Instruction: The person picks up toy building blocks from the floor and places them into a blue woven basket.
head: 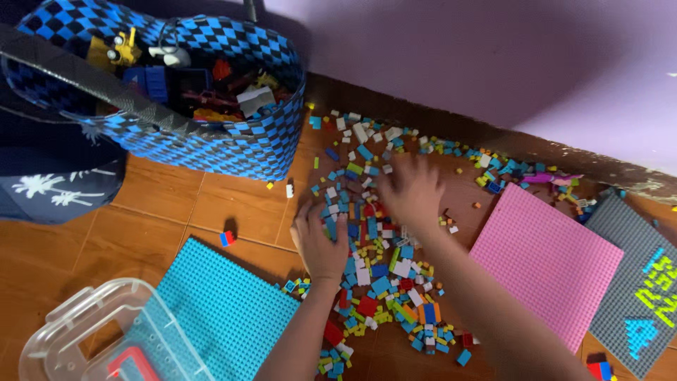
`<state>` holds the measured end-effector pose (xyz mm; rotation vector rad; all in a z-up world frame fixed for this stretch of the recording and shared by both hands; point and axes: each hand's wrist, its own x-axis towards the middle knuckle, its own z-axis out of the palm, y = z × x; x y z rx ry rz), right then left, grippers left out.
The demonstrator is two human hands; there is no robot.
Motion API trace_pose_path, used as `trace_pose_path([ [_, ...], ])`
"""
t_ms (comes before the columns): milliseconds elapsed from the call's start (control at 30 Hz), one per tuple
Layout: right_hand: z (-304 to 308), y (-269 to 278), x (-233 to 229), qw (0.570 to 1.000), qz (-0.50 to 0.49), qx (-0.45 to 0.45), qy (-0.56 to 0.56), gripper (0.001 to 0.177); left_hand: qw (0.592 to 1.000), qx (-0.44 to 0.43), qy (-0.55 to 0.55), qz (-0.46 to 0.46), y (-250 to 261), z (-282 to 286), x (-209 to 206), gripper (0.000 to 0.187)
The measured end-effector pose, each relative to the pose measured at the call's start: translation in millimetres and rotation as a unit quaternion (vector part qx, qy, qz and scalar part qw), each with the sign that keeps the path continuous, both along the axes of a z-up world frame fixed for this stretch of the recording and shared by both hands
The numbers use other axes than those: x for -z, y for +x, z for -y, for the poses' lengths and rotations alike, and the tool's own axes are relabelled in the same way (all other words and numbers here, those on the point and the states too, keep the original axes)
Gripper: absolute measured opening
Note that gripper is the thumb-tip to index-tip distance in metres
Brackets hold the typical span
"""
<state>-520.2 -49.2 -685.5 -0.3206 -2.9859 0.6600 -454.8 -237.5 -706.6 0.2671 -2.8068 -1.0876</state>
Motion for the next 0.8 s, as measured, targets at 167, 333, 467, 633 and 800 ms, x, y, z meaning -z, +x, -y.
trace_pose_path([
  [167, -14, -68, 8, 0.994, 0.088, 0.029, -0.058, 0.069, 0.999, -0.002, 0.000, -0.041, -5, 0, -12, 0.059],
  [333, 33, -36, 8, 0.993, 0.090, -0.073, 0.001, 0.071, 0.998, 0.008, -0.008, -0.063, -5, 0, -11, 0.067],
  [467, 51, -5, 3, 0.989, 0.097, -0.114, -0.016, 0.067, 0.996, 0.030, 0.007, -0.089, -4, 3, 6, 0.070],
  [633, 39, 2, -3, 0.977, 0.101, -0.188, -0.009, 0.057, 0.987, 0.111, 0.112, -0.012, -8, 25, 17, 0.073],
  [800, -1, 6, -42, 0.965, 0.077, -0.210, -0.136, 0.046, 0.982, 0.155, -0.037, 0.103, -5, 61, -38, 0.070],
])
